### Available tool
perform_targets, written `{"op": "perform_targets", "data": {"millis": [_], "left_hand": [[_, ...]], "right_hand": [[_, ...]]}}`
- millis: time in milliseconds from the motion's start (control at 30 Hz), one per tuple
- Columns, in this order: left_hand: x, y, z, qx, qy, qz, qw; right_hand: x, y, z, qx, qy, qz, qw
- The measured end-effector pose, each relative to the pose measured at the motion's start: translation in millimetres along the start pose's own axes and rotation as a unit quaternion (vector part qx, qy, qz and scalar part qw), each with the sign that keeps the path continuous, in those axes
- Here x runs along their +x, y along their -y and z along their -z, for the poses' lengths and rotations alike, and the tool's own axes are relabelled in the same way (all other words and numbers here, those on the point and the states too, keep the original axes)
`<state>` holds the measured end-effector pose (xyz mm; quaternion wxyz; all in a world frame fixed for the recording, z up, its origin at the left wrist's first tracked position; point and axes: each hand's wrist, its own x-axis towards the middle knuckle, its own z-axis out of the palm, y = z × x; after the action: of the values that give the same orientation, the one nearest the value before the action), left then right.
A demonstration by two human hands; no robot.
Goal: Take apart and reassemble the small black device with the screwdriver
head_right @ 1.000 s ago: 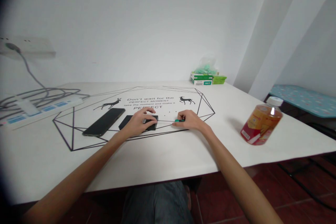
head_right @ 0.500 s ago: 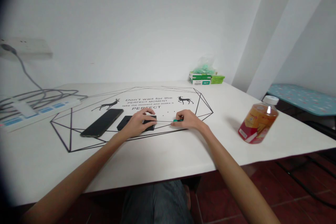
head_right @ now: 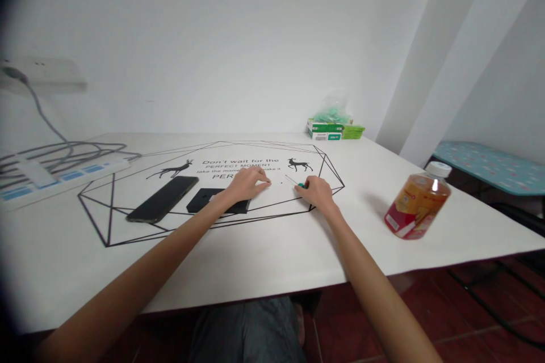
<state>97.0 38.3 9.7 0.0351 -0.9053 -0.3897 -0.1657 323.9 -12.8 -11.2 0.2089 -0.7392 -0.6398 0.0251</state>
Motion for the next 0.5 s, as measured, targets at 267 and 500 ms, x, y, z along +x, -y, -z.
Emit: {"op": "perform_targets", "data": {"millis": [267,500], "left_hand": [[-8.0,7.8,-3.4,-0.034,-0.003,0.03,0.999],[-69.6,47.8,27.5,-0.138,0.045,0.026,0.989]], "right_hand": [[-5.4,5.9,-0.9,-0.025,0.021,0.023,0.999],[-6.4,7.3,-0.3,-0.023,0.027,0.017,0.999]]}}
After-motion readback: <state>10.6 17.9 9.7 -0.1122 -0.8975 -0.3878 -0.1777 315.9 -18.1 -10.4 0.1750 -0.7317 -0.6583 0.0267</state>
